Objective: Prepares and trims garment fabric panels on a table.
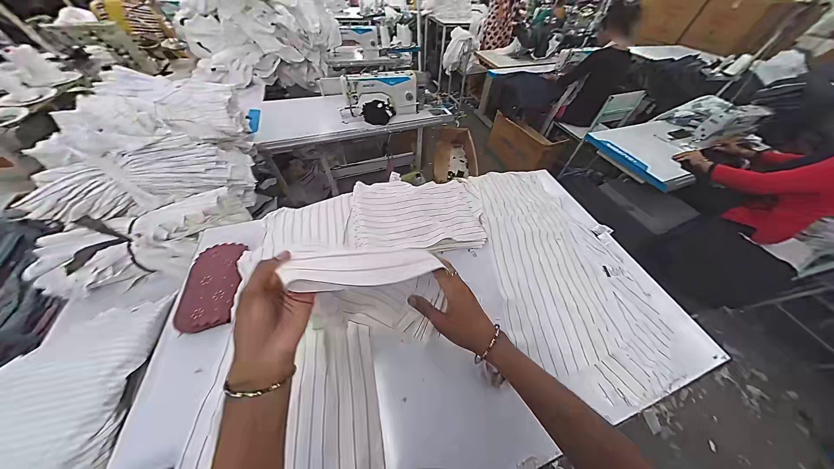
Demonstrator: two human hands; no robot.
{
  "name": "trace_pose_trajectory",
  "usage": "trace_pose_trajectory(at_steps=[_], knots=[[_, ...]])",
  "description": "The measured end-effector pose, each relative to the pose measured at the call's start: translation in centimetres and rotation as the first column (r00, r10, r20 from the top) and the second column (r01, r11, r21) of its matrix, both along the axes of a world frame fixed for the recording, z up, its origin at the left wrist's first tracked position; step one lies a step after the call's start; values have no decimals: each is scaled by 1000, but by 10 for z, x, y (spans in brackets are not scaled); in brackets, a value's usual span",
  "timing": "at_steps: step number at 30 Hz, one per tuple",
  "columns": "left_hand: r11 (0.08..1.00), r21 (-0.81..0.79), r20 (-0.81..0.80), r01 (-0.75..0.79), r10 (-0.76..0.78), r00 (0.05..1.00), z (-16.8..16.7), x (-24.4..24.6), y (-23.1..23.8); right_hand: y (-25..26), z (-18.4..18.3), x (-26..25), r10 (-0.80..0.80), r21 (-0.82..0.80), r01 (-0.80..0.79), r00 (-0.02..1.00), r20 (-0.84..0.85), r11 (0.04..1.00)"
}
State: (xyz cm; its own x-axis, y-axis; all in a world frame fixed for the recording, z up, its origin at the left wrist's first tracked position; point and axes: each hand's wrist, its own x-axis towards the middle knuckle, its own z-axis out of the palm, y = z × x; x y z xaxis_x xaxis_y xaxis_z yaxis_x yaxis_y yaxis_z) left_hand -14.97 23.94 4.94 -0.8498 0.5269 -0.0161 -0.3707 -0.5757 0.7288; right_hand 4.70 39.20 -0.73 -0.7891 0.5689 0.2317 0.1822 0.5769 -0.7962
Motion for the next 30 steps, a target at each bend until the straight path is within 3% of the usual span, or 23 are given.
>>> trace_pose_trajectory(at_steps=[3, 5, 7, 9, 10, 11, 13, 15, 17, 19, 21, 24, 26, 28, 30], knots=[[963, 242, -244, 116, -55, 968, 15, -48, 35, 42, 22, -27, -154, 328, 250, 944, -294, 911], [910, 345, -336, 229, -108, 936, -6, -87, 50, 71, 18, -36, -211, 435, 370, 904, -371, 821], [901, 359, -311, 245, -132, 941, -36, -114, 70, 103, -6, -41, -274, 474, 441, 883, -380, 762], [957, 162, -306, 243, -185, 934, -62, -122, 96, 134, -46, -42, -341, 489, 440, 897, -282, 753], [976, -2, -280, 219, -211, 937, -81, -121, 108, 146, -67, -40, -368, 481, 391, 918, -145, 785], [966, -178, -206, 185, -220, 954, -105, -119, 118, 156, -85, -35, -361, 426, 296, 929, 79, 855], [837, -534, -48, 119, -171, 984, -159, -112, 126, 174, -106, -23, -186, 193, 95, 826, 532, 977], [696, -710, -47, 109, -202, 978, -187, -99, 111, 180, -115, -3, -113, 97, 68, 793, 598, 993], [675, -733, -109, 81, -234, 966, -196, -80, 82, 172, -114, 34, -264, 129, 230, 873, 411, 964], [688, -725, -184, 33, -239, 954, -195, -51, 40, 152, -99, 77, -444, 93, 438, 838, 318, 894], [670, -741, -183, 44, -265, 947, -192, -14, -8, 122, -91, 117, -514, 77, 531, 759, 401, 844], [694, -709, -99, 126, -275, 956, -201, 43, -68, 72, -109, 156, -425, 41, 525, 639, 641, 850], [710, -685, -71, 162, -286, 956, -204, 75, -91, 57, -120, 163, -437, 71, 541, 588, 681, 838], [709, -678, -101, 193, -350, 931, -202, 99, -100, 62, -113, 163, -420, 63, 541, 568, 708, 839], [707, -678, -188, 201, -432, 882, -195, 120, -97, 65, -96, 165, -424, 56, 520, 625, 655, 852]])
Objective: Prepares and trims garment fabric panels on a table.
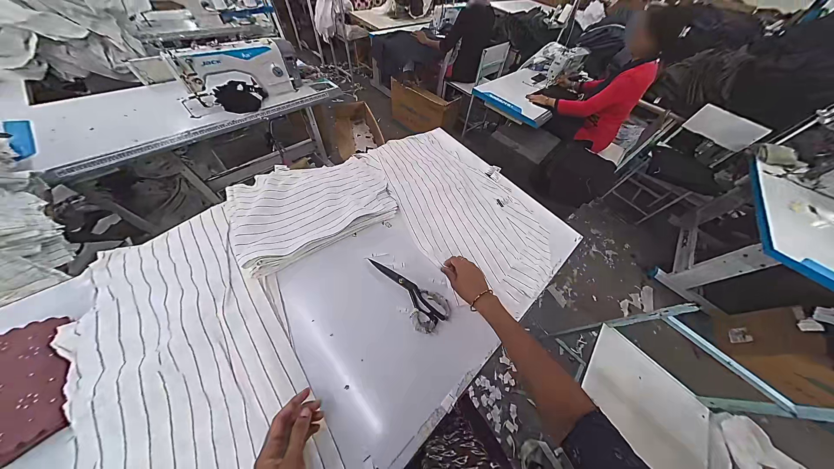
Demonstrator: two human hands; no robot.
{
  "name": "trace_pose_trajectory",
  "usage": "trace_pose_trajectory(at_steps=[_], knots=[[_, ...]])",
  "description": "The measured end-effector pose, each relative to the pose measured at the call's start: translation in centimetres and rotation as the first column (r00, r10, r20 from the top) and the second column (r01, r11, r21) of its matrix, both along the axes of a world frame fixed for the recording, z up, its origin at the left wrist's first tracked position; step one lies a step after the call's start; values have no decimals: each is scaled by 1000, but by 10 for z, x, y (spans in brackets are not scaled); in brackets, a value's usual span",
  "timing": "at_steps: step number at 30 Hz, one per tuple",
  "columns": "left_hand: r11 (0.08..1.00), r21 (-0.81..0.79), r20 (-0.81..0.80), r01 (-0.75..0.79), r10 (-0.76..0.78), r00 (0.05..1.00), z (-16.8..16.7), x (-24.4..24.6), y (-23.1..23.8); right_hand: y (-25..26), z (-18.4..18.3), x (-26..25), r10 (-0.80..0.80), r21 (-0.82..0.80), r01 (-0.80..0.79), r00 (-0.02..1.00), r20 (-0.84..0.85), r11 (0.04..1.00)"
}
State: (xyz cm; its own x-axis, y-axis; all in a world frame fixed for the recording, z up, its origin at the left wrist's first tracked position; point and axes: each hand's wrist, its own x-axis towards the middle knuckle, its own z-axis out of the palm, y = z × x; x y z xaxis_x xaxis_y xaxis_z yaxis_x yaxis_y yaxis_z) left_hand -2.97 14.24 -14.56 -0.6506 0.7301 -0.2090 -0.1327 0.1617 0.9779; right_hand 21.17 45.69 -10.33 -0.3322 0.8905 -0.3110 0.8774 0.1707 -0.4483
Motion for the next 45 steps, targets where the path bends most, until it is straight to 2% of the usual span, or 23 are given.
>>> trace_pose_trajectory(at_steps=[3, 5, 7, 9, 10, 12, 13, 15, 17, 18, 19, 21, 23, 24, 26, 28, 33, 36, 38, 40, 42, 43, 45], knots=[[977, 46, -97, 209, -204, 974, 22, 33, 19, -32, 46, -2, 127, 111, -103, 963, -239, 988], [925, 80, 18, 370, -373, 928, 35, 48, 36, -83, 72, -4, 302, 81, -293, 885, -355, 953], [900, 84, 192, 427, -435, 880, 48, 54, 53, -144, 75, -9, 494, 50, -533, 739, -459, 844], [942, -13, 196, 336, -327, 924, 63, 54, 63, -191, 65, -12, 677, 71, -756, 535, -505, 650], [957, -64, 148, 281, -270, 951, 71, 53, 64, -202, 63, -13, 718, 122, -797, 453, -529, 592], [960, -66, 11, 272, -272, 962, 82, 55, 50, -206, 69, -12, 725, 310, -717, 384, -571, 624], [941, -43, -83, 336, -339, 937, 87, 59, 36, -202, 76, -13, 727, 395, -652, 372, -578, 647], [831, -16, -191, 556, -548, 814, 101, 73, 1, -195, 89, -21, 782, 520, -599, 344, -520, 609], [692, 42, -179, 720, -704, 687, 105, 89, -30, -198, 92, -25, 840, 506, -684, 321, -438, 525], [653, 112, -155, 749, -733, 662, 101, 94, -43, -204, 91, -25, 853, 450, -744, 313, -418, 494], [665, 167, -102, 728, -722, 684, 95, 95, -57, -210, 89, -25, 849, 345, -812, 310, -428, 470], [823, 148, 56, 549, -561, 826, 84, 87, -87, -219, 83, -23, 822, 96, -905, 328, -465, 415], [961, -12, 108, 277, -275, 955, 71, 71, -103, -224, 76, -21, 814, -55, -927, 354, -460, 372], [979, -130, 70, 155, -147, 987, 63, 61, -104, -226, 74, -19, 820, -109, -930, 362, -443, 351], [936, -352, -124, -6, -40, 991, 41, 41, -94, -227, 75, -15, 845, -192, -932, 361, -394, 309], [859, -512, -246, -19, -126, 961, 32, 25, -74, -220, 83, -9, 863, -250, -924, 364, -350, 288], [580, -802, -167, 147, -453, 875, 41, 29, -16, -180, 127, 26, 867, -307, -892, 417, -274, 332], [457, -879, -132, 137, -509, 851, 41, 36, 0, -162, 142, 47, 852, -292, -886, 440, -284, 360], [448, -880, -109, 159, -516, 850, 41, 33, 2, -154, 140, 55, 824, -235, -879, 472, -312, 415], [592, -786, -141, 176, -449, 882, 31, 27, -9, -147, 133, 54, 782, -165, -855, 517, -349, 492], [827, -558, -218, 69, -227, 949, 26, 20, -37, -137, 132, 46, 724, -89, -825, 537, -433, 559], [899, -437, -253, -35, -86, 964, 28, 17, -58, -131, 132, 41, 689, -85, -816, 534, -490, 572], [920, -292, -328, -260, 160, 931, 37, 4, -114, -117, 134, 31, 643, -165, -832, 521, -561, 530]])
